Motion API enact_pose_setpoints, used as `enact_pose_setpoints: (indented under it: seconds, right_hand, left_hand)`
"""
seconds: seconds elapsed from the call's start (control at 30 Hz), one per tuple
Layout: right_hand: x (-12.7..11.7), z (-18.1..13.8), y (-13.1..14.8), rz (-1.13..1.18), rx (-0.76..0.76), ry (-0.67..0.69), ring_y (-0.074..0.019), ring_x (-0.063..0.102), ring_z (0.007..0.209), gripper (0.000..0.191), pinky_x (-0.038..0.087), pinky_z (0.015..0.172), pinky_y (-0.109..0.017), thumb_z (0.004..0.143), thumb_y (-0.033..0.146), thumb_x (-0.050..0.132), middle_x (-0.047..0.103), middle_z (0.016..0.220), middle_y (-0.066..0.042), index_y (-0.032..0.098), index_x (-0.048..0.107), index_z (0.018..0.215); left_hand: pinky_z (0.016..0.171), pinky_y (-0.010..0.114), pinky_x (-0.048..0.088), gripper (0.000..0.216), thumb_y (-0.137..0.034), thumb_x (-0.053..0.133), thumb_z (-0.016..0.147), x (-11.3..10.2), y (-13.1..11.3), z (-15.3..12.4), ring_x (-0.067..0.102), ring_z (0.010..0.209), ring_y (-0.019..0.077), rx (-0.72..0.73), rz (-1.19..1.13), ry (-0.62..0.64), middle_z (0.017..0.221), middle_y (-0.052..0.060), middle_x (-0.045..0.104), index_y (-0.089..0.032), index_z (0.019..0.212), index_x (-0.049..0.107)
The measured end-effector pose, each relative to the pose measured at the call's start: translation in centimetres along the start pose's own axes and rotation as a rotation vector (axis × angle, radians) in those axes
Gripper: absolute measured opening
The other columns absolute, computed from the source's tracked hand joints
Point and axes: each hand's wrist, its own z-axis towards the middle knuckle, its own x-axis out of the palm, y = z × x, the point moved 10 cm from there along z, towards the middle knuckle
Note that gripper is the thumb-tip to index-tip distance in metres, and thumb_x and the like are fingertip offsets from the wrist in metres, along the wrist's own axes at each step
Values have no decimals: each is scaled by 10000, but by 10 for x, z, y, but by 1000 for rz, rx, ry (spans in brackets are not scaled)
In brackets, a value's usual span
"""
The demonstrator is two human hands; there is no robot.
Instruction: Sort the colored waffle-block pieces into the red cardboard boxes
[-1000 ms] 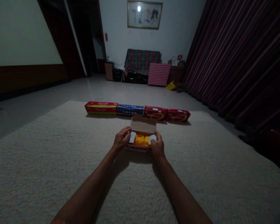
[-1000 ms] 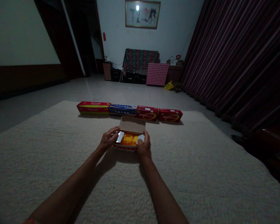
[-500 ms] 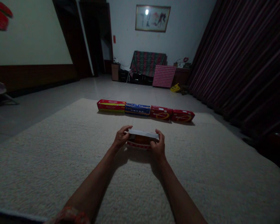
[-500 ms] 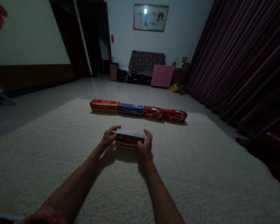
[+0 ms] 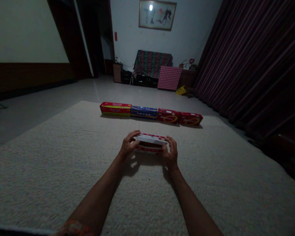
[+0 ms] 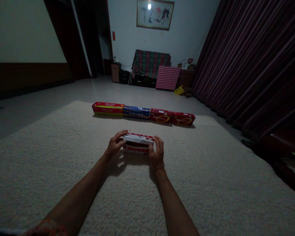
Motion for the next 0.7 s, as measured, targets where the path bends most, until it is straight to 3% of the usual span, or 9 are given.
enact_pose_setpoints:
  seconds: [0.17, 0.43, 0.6, 0.7]
  right_hand:
    - [4, -3, 0, 25, 4, -8, -257, 562, 1244, 272, 446, 1095, -499, 939, 348, 501, 614, 1256, -126, 217, 631, 1139]
    - [4, -4, 0, 29, -61, -34, -257, 583, 1202, 248, 485, 1043, -506, 937, 315, 531, 632, 1218, -118, 212, 642, 1134]
    - [2, -5, 6, 16, -106, -41, -253, 582, 1204, 223, 481, 1052, -501, 945, 283, 539, 628, 1220, -121, 207, 647, 1125]
    - [2, -6, 9, 0, -117, -32, -253, 583, 1200, 209, 477, 1054, -504, 944, 278, 540, 626, 1216, -118, 211, 648, 1109]
  left_hand:
    - [883, 339, 546, 357, -276, 635, 801, -2, -4, -5, 590, 1272, 277, 68, 75, -41, 1349, 119, 661, -220, 1138, 740]
    - [824, 347, 584, 258, -305, 626, 877, 0, 4, -6, 644, 1199, 256, 158, 112, -116, 1271, 102, 708, -235, 1092, 748]
    - [974, 393, 549, 262, -263, 623, 895, 0, 6, -9, 626, 1234, 240, 198, 86, -125, 1274, 86, 708, -247, 1131, 735]
    - [877, 361, 578, 241, -256, 625, 886, 0, 10, -11, 623, 1236, 251, 185, 65, -113, 1288, 101, 696, -238, 1094, 746]
